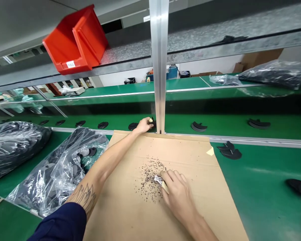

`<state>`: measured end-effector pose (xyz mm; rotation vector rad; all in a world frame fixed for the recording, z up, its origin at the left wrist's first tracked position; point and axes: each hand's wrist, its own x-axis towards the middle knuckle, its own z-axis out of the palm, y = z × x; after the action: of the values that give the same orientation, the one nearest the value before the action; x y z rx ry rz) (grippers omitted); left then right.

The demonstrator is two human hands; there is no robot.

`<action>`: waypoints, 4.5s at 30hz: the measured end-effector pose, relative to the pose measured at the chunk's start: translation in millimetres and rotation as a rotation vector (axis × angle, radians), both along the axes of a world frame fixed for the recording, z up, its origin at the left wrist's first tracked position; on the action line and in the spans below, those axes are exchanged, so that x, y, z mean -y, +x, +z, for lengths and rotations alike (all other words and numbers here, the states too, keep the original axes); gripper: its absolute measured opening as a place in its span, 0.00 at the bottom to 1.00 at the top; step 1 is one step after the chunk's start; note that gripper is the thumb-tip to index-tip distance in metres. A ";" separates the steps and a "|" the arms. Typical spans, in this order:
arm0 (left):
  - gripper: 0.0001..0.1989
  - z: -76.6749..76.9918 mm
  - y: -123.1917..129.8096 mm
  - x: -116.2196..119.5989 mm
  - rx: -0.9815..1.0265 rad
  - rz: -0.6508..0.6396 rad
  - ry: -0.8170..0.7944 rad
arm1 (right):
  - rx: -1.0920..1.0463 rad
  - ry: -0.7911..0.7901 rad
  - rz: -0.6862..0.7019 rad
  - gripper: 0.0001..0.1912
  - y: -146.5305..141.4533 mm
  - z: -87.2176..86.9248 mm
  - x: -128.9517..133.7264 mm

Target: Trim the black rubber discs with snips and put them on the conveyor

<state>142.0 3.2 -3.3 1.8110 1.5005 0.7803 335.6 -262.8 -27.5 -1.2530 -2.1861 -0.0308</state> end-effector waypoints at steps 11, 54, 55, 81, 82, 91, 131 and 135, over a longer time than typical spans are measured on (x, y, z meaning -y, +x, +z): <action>0.09 39.9 -59.5 190.2 0.171 -0.389 0.021 | -0.444 -0.142 0.093 0.23 -10.1 8.6 -4.5; 0.11 15.2 -29.4 261.9 0.129 -0.209 0.579 | -0.898 -0.978 0.192 0.26 -20.8 34.9 6.4; 0.11 8.0 -25.6 262.5 0.121 -0.209 0.606 | -0.885 -0.982 0.183 0.26 -20.9 36.2 7.2; 0.10 -21.7 -28.3 267.8 0.033 -0.313 0.728 | -0.691 -0.967 0.161 0.25 -22.5 39.2 11.9; 0.10 -21.7 -28.2 268.0 0.031 -0.309 0.721 | -0.692 -0.957 0.165 0.25 -22.9 39.4 11.7; 0.09 -20.4 -26.1 272.0 0.093 -0.295 0.678 | -0.655 -0.903 0.200 0.22 -23.3 39.5 12.8; 0.19 -9.3 -31.0 264.6 0.448 -0.450 0.550 | -0.392 -0.113 0.513 0.11 -15.0 18.5 12.8; 0.15 -12.0 -30.8 263.4 0.410 -0.417 0.628 | -0.394 -0.129 0.513 0.10 -15.6 16.7 11.6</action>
<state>111.3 -260.2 -15.3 2.1239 0.6109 1.4000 320.0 -274.4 -10.9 -0.6550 -2.1085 0.5255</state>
